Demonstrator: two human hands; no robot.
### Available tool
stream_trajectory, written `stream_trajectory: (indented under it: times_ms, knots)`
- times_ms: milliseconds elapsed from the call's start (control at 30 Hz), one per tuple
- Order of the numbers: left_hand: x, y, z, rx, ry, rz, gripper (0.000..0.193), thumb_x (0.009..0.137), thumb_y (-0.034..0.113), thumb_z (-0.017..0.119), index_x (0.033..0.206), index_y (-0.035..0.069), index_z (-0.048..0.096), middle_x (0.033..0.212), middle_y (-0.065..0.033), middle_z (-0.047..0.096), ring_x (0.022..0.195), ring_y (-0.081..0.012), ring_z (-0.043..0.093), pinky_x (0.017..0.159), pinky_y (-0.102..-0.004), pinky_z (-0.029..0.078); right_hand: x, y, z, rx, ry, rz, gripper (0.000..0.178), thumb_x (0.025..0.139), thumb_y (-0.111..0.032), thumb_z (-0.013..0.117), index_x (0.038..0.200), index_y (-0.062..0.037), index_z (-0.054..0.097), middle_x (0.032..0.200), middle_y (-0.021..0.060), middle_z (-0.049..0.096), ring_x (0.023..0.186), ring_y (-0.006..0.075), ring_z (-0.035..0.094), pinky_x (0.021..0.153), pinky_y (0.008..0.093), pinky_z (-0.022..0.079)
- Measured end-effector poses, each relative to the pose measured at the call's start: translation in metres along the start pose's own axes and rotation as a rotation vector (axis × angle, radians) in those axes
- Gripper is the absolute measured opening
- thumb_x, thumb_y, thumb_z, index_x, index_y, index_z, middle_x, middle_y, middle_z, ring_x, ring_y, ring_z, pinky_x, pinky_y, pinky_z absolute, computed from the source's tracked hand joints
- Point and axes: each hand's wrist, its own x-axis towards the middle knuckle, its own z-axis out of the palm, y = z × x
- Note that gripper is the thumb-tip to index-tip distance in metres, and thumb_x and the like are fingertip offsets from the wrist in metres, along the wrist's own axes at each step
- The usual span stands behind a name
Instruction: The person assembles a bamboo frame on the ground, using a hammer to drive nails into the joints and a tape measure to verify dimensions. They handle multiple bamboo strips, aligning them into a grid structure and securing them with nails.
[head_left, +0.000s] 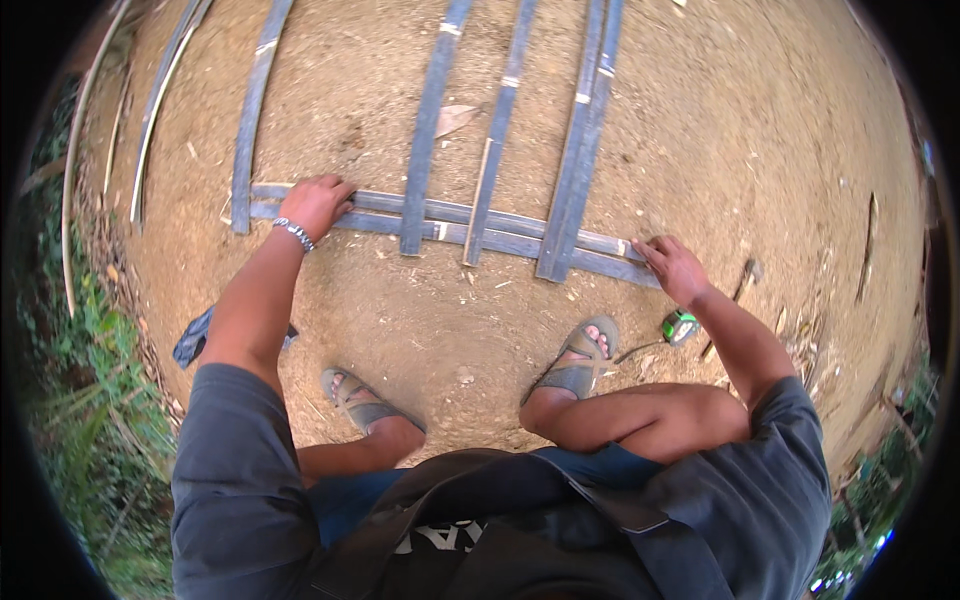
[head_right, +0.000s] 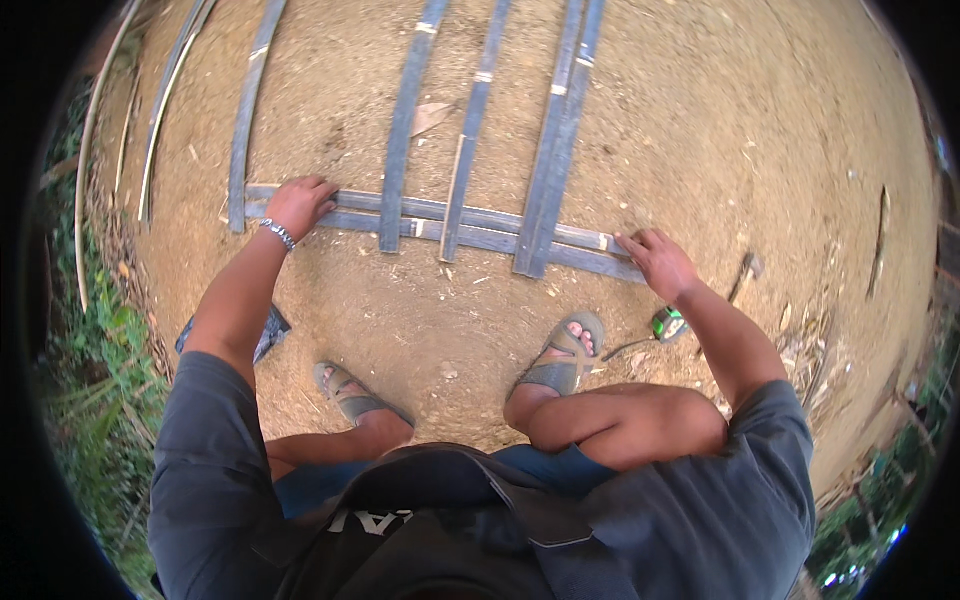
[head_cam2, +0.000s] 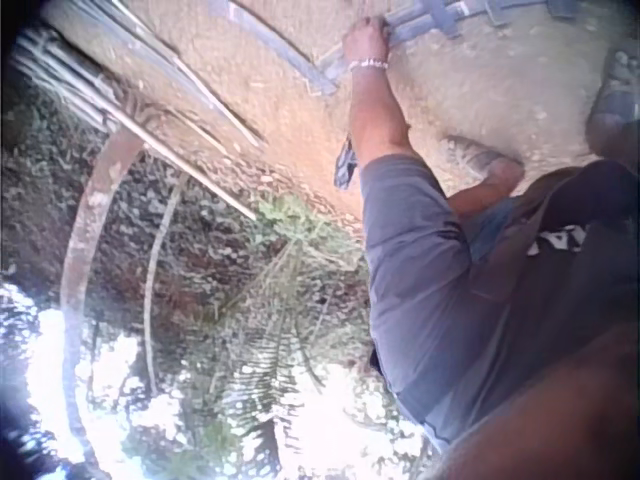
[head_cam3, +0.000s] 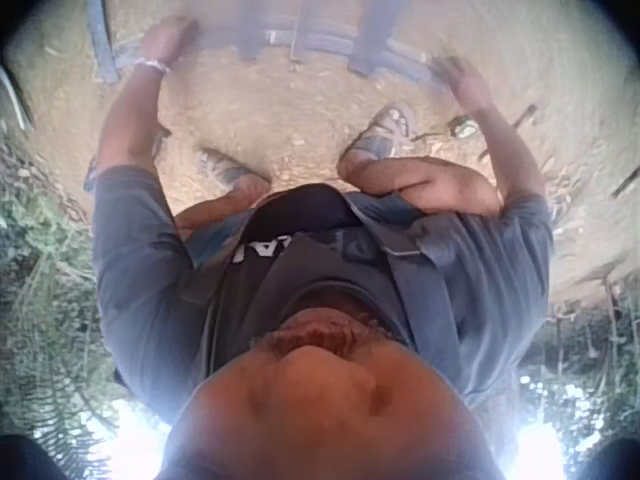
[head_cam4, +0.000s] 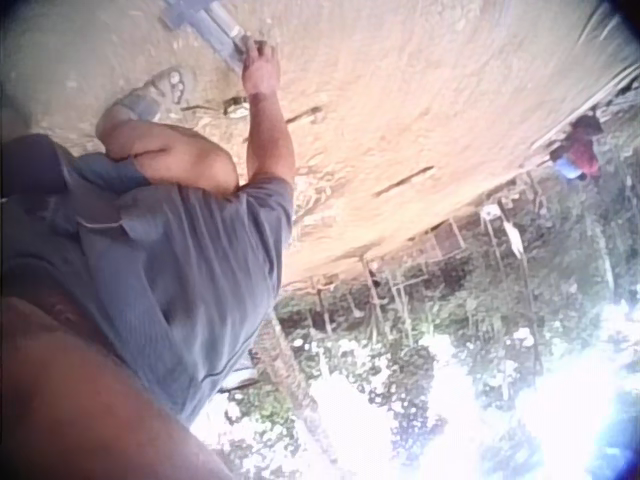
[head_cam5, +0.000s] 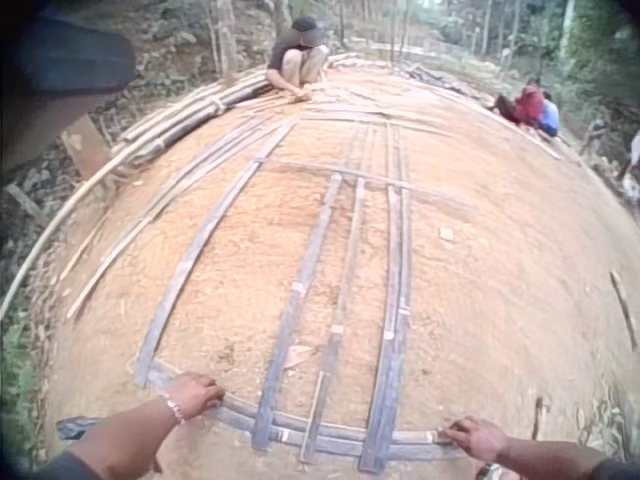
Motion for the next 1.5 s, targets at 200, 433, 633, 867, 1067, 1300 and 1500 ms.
stream_trajectory:
  times_ms: [200,433,633,867,1067,1300,1500]
  knots:
    - [0.0,-0.002,0.003,0.015,0.017,0.036,0.027,0.089,0.024,0.072,0.114,0.012,0.07,0.104,-0.0104,0.07,0.099,-0.032,0.067,0.087,-0.0439,0.055,-0.001,0.0,0.0,-0.017,-0.011,0.012,0.053,0.095,-0.012,0.059,0.147,-0.0184,0.053,0.119,0.0089,0.061,0.114,0.0289,0.057,0.099,0.0386,0.05]
    - [-0.005,0.0,0.01,0.022,0.122,0.075,0.027,0.091,0.025,0.07,0.113,0.01,0.068,0.104,-0.0108,0.07,0.098,-0.0319,0.067,0.087,-0.0437,0.054,-0.004,-0.006,-0.001,0.001,-0.029,0.078,0.051,0.097,-0.012,0.058,0.148,-0.0187,0.053,0.118,0.0095,0.06,0.115,0.029,0.057,0.1,0.0393,0.049]
    - [-0.002,-0.004,0.011,0.062,0.061,0.073,0.03,0.091,0.023,0.071,0.117,0.01,0.067,0.109,-0.0118,0.07,0.1,-0.0334,0.067,0.086,-0.0444,0.056,0.0,-0.006,-0.001,0.022,-0.011,0.077,0.051,0.096,-0.014,0.06,0.147,-0.0178,0.054,0.119,0.0104,0.061,0.115,0.0308,0.056,0.102,0.0404,0.047]
    - [-0.002,0.001,0.011,0.003,0.055,0.03,0.031,0.092,0.024,0.069,0.119,0.009,0.066,0.112,-0.013,0.069,0.099,-0.0355,0.068,0.086,-0.0454,0.056,-0.002,-0.005,-0.001,0.099,-0.013,0.141,0.05,0.096,-0.011,0.059,0.145,-0.0175,0.055,0.12,0.0123,0.06,0.117,0.0323,0.056,0.103,0.0406,0.047]
    - [0.002,0.001,0.006,-0.036,0.002,0.006,0.029,0.092,0.022,0.069,0.117,0.007,0.068,0.115,-0.0141,0.069,0.1,-0.0363,0.068,0.087,-0.0455,0.056,0.002,-0.004,-0.01,0.066,-0.042,0.133,0.051,0.095,-0.008,0.058,0.145,-0.0179,0.055,0.123,0.0128,0.059,0.118,0.0317,0.056,0.103,0.0406,0.048]
    - [-0.004,-0.011,0.018,-0.033,0.149,0.097,0.029,0.092,0.022,0.07,0.117,0.007,0.068,0.113,-0.0129,0.07,0.098,-0.0344,0.069,0.086,-0.0435,0.057,0.004,-0.006,-0.008,0.017,-0.051,0.139,0.051,0.096,-0.007,0.055,0.146,-0.0191,0.055,0.124,0.0109,0.059,0.119,0.0303,0.056,0.104,0.0395,0.049]
    - [-0.005,-0.004,0.02,-0.066,0.158,0.016,0.033,0.091,0.021,0.071,0.121,0.007,0.068,0.12,-0.0135,0.07,0.104,-0.0342,0.068,0.089,-0.043,0.057,0.002,-0.01,-0.013,0.022,-0.092,0.177,0.053,0.098,-0.008,0.054,0.15,-0.0186,0.051,0.128,0.0109,0.057,0.122,0.0298,0.054,0.107,0.0389,0.047]
